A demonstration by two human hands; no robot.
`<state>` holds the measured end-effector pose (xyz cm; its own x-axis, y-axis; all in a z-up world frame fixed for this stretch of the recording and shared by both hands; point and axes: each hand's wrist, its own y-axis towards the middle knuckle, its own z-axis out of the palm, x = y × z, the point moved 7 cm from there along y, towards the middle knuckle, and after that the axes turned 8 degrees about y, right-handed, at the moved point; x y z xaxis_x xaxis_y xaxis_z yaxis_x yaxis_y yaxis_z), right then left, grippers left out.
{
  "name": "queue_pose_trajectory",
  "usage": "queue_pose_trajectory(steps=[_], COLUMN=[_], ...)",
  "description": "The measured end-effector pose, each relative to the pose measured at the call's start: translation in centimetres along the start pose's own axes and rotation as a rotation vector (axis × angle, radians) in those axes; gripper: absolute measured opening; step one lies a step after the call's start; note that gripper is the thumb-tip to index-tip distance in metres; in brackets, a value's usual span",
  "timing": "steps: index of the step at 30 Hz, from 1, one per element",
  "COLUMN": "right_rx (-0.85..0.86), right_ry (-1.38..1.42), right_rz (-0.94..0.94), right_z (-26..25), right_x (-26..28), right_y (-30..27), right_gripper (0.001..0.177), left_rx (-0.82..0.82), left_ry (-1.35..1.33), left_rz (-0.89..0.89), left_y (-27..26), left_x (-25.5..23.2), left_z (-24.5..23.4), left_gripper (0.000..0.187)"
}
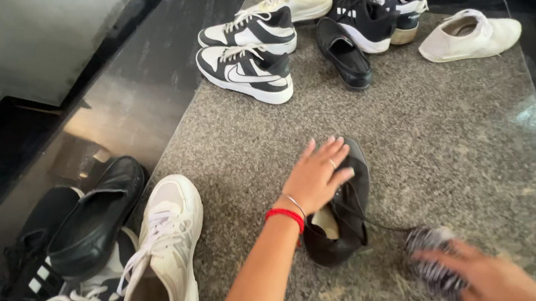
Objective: The person wipes a white sneaker with a patterned cloth, then switches to a black shoe and continues wiping. The person also ties the laces of the black shoe before resuming wiping.
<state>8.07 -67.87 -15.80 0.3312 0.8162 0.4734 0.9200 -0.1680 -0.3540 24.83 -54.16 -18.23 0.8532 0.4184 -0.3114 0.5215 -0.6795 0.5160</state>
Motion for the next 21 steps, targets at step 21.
queue_pose_trajectory(steps=[21], right_rx=[0.061], right_ry=[0.194], right_rz=[-0.23], right_z=[10.2], right_x=[-0.9], right_y=[1.3], right_gripper=[0.036], left_rx=[0.222], left_ry=[-0.366], left_rz=[-1.261], left_y=[-7.2], left_x=[0.5], left_z=[3.3], left_gripper=[0.058])
